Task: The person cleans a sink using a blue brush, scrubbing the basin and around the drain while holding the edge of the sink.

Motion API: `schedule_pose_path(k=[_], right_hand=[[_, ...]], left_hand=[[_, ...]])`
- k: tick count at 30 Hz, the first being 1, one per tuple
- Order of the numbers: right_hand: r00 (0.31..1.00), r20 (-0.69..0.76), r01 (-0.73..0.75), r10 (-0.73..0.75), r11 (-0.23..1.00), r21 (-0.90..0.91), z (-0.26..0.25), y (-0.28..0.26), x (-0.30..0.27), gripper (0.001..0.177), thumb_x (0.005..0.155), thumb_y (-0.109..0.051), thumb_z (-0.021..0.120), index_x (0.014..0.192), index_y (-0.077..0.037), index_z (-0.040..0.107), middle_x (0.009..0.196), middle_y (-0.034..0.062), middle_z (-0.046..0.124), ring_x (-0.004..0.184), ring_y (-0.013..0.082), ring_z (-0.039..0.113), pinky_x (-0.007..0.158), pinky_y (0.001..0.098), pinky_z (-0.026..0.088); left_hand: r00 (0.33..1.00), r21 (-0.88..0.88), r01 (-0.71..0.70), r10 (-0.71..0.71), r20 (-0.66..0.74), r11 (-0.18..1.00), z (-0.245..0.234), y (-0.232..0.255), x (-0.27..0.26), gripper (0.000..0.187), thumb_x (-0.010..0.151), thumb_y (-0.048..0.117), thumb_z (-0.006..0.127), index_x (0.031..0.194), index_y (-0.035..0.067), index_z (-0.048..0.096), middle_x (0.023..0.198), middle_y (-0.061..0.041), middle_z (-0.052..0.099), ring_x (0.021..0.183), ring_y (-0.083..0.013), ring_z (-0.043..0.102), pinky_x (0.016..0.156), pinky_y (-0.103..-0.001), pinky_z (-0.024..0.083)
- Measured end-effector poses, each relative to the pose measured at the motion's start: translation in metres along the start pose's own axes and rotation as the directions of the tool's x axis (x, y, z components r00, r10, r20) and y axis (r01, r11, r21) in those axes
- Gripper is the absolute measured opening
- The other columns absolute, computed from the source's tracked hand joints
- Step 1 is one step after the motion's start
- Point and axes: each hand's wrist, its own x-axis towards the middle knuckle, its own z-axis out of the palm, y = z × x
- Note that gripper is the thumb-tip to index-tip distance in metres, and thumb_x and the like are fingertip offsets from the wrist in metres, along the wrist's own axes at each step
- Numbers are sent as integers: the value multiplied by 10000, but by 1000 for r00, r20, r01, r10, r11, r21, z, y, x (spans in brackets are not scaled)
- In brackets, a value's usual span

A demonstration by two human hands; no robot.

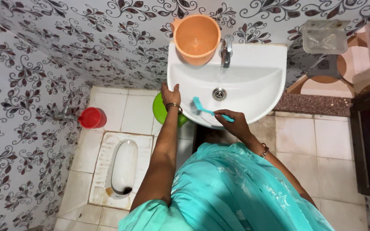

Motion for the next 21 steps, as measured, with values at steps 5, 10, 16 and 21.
schedule_pose_path(k=[5,10,16,21], right_hand=[[1000,23,23,-19,970,-243,-49,3,-4,233,906,-235,754,1110,-131,800,996,68,802,814,209,754,778,343,571],[953,-179,63,-245,738,-672,-105,-6,-9,186,917,-208,709,1056,-126,801,929,103,750,809,328,689,764,429,568],[994,-30,82,-106,893,-444,-48,-7,-32,245,878,-287,748,1070,-151,816,978,61,790,849,269,692,771,386,570],[962,-26,272,-273,962,-11,-19,-13,-41,284,954,-349,744,1153,-150,788,1119,58,792,1043,186,726,920,349,560]], left_hand=[[998,190,27,-38,53,981,-9,12,-4,587,883,452,732,1337,100,611,1315,-181,628,1207,-390,618,947,-537,519],[997,212,41,-54,56,976,-4,11,1,501,883,476,725,1192,83,680,1241,-166,659,1127,-389,654,910,-531,540],[995,231,40,-59,76,972,-5,10,1,460,905,458,691,1198,105,691,1245,-139,662,1123,-363,669,913,-524,542],[996,245,45,-60,58,969,-7,14,2,466,902,458,697,1212,111,685,1261,-137,646,1155,-362,646,940,-560,508]])
